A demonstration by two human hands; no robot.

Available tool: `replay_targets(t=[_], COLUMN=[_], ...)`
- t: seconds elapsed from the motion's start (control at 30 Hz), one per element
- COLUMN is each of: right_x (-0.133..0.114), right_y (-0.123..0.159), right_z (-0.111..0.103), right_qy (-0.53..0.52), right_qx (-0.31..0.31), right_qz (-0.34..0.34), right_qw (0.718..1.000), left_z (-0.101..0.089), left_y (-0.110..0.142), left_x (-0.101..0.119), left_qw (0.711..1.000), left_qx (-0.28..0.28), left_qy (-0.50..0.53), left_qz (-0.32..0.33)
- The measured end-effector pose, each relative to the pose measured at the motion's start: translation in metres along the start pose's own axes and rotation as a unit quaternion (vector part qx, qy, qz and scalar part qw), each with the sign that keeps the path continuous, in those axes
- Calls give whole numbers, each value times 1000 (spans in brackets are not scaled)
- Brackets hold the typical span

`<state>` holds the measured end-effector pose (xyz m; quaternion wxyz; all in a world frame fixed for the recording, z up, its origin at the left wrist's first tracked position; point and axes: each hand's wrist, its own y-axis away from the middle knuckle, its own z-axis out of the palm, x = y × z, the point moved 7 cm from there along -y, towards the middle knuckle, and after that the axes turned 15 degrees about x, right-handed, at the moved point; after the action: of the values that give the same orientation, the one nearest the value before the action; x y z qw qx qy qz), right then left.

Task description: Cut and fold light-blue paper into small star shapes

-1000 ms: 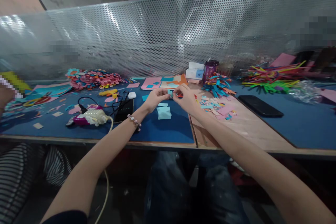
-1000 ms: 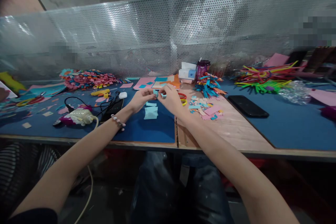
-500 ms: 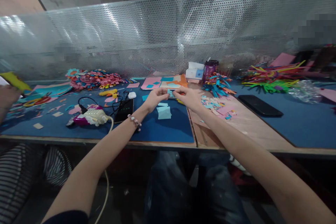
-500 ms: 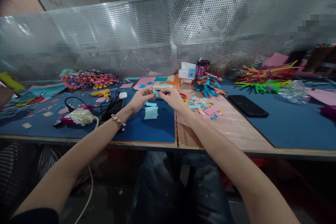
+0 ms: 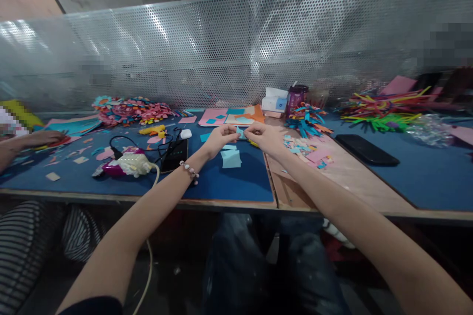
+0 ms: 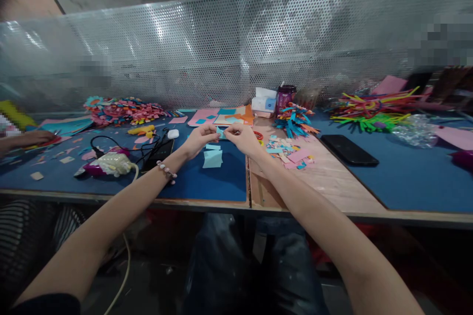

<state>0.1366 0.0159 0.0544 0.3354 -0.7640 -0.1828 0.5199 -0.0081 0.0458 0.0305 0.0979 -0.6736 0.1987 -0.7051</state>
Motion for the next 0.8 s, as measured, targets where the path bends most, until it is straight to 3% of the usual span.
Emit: replay_targets(t=[0.2, 0.57, 0.73, 0.8], right_x=[1, 2, -20, -27], right_y=[0, 1, 6, 9], right_z=[3, 5, -3, -2], right_qy=[-8, 20, 67, 89], right_qx=[-34, -8, 65, 67], right_qz=[4, -48, -153, -201], right_qw=[999, 999, 984, 973], left_z=[0, 0, -4, -4], left_y=[-1, -1, -1, -2], left_x=[-2, -2, 2, 4], left_qw=[1000, 1000, 999, 999], left_qx=[-1, 3, 28, 27], left_qy=[-1, -14, -25, -28], left_qz=[-9, -3, 20, 35])
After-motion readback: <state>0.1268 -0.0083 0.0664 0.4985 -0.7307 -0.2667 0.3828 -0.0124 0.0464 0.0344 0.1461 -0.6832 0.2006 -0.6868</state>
